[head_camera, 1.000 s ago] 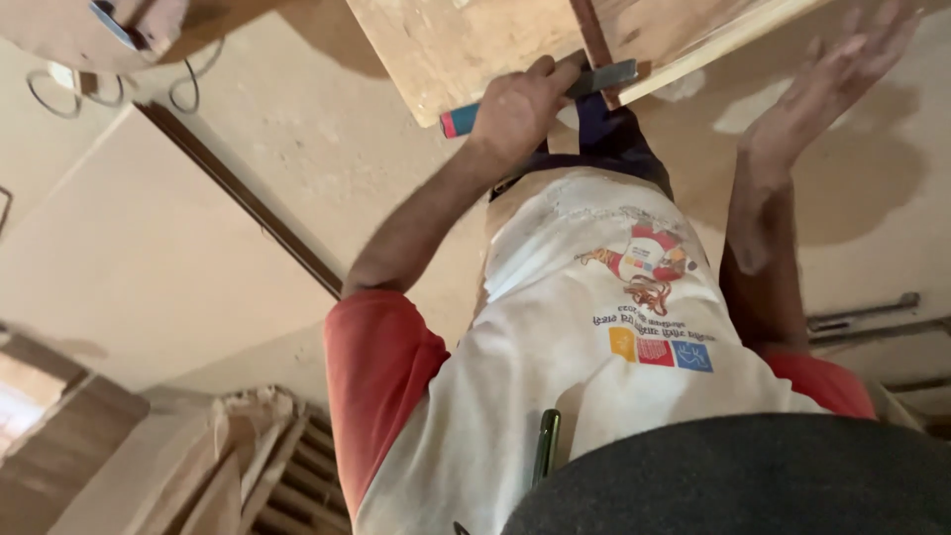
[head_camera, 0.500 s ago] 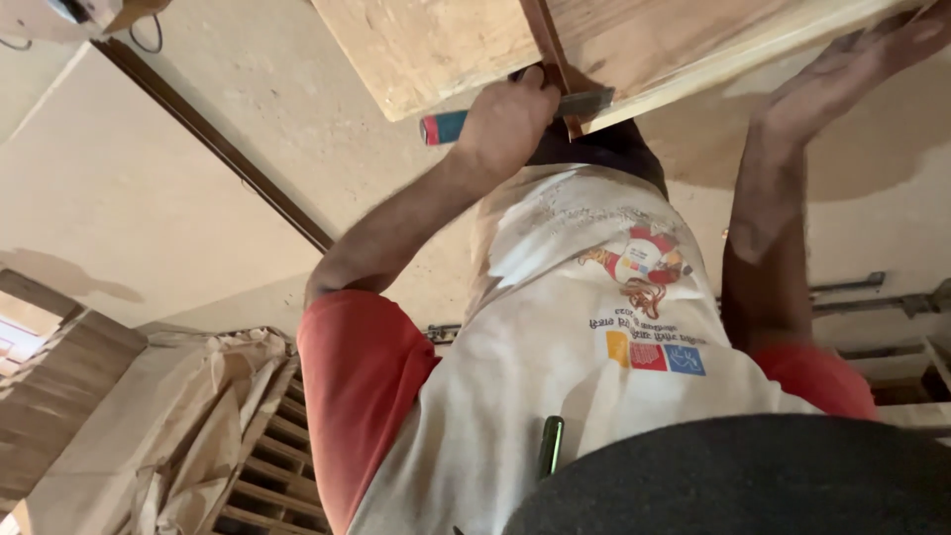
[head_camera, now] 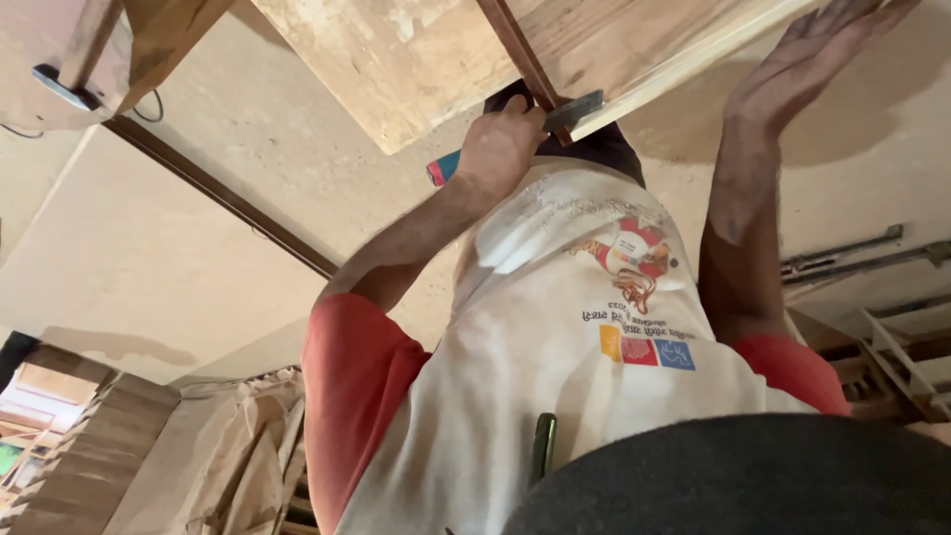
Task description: The person holds a red squeeze bottle, then uses a flat blade to trim and scrape the edge of a wooden panel frame resting on a workbench. They reposition and turn the panel, run a hand along the edge, and finally hold a metal bar beside the bench.
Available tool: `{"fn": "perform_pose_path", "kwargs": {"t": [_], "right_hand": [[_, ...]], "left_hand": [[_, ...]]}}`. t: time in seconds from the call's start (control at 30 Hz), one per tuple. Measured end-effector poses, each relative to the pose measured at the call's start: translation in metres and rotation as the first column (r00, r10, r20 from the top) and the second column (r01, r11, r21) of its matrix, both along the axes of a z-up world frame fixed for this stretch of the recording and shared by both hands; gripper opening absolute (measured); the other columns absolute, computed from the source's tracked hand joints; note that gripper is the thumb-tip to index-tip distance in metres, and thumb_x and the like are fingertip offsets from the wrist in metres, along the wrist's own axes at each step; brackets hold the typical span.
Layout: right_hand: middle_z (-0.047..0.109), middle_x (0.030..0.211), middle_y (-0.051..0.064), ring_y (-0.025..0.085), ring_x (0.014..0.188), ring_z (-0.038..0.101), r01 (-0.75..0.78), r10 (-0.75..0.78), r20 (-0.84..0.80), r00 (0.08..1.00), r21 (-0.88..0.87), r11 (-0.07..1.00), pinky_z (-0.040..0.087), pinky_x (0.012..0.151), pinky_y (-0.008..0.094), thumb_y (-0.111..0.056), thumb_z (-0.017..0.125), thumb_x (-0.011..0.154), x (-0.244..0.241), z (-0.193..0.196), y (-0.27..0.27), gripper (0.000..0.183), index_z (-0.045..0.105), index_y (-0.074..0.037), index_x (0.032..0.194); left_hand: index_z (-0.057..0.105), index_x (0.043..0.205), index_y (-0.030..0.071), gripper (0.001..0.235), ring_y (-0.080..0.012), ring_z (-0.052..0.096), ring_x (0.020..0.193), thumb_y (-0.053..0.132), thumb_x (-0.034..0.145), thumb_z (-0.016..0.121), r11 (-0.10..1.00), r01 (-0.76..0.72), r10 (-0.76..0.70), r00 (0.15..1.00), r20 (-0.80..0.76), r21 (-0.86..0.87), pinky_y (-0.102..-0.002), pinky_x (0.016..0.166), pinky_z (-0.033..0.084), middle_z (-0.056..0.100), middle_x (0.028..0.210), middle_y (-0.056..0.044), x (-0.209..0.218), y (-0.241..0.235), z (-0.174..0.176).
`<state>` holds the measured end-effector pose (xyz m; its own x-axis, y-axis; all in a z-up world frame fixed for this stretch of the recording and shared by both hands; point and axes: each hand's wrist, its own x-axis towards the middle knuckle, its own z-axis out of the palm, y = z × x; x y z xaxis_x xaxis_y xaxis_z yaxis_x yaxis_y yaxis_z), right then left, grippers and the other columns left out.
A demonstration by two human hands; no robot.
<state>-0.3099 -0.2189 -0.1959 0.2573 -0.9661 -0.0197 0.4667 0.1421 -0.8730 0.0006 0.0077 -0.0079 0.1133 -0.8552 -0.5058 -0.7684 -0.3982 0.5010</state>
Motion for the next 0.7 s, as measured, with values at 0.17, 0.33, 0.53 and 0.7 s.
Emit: {"fn": "perform_pose_path", "kwargs": {"t": [0.17, 0.33, 0.53, 0.7], "right_hand": [[0.008, 0.174, -0.009, 0.010, 0.163, 0.008, -0.067, 0.061, -0.123, 0.990, -0.042, 0.997, 0.002, 0.137, 0.032, -0.057, 0.025, 0.118, 0.008, 0.020, 0.008, 0.061, 0.002, -0.034, 0.170], [0.007, 0.174, -0.010, 0.010, 0.163, 0.007, -0.149, 0.110, -0.288, 0.951, -0.118, 0.982, 0.002, 0.136, 0.032, -0.062, 0.023, 0.115, 0.028, 0.070, 0.016, 0.065, -0.003, -0.036, 0.169], [0.008, 0.175, -0.005, 0.016, 0.164, 0.007, -0.170, 0.114, -0.372, 0.921, -0.123, 0.978, 0.004, 0.136, 0.040, -0.068, 0.025, 0.111, 0.020, 0.059, 0.011, 0.071, -0.007, -0.039, 0.167], [0.006, 0.176, 0.002, 0.023, 0.165, 0.001, -0.071, 0.075, -0.237, 0.969, 0.028, 0.997, -0.001, 0.135, 0.046, -0.070, 0.026, 0.113, 0.023, 0.071, 0.007, 0.076, -0.008, -0.032, 0.169]], "left_hand": [[0.069, 0.096, 0.003, 0.019, -0.0366, 0.069, 0.082, 0.022, 0.092, 0.070, 0.998, -0.064, 0.064, 0.997, -0.043, 0.002, -0.048, 0.069, 0.055, 0.065, 0.098, -0.018, 0.000, -0.001, 0.004], [0.068, 0.093, 0.004, 0.017, -0.0360, 0.070, 0.081, 0.021, 0.092, 0.070, 0.998, -0.058, 0.058, 0.998, -0.021, -0.030, -0.046, 0.070, 0.056, 0.065, 0.097, -0.017, -0.006, 0.002, 0.003], [0.068, 0.095, 0.006, 0.016, -0.0341, 0.071, 0.077, 0.022, 0.094, 0.069, 0.999, -0.034, 0.034, 0.999, 0.026, -0.003, -0.046, 0.067, 0.056, 0.065, 0.097, -0.018, -0.009, -0.003, 0.013], [0.068, 0.096, 0.006, 0.015, -0.0334, 0.072, 0.077, 0.021, 0.096, 0.068, 0.998, -0.048, 0.050, 0.997, 0.052, -0.035, -0.045, 0.066, 0.056, 0.065, 0.096, -0.016, -0.010, -0.011, 0.023]]}}
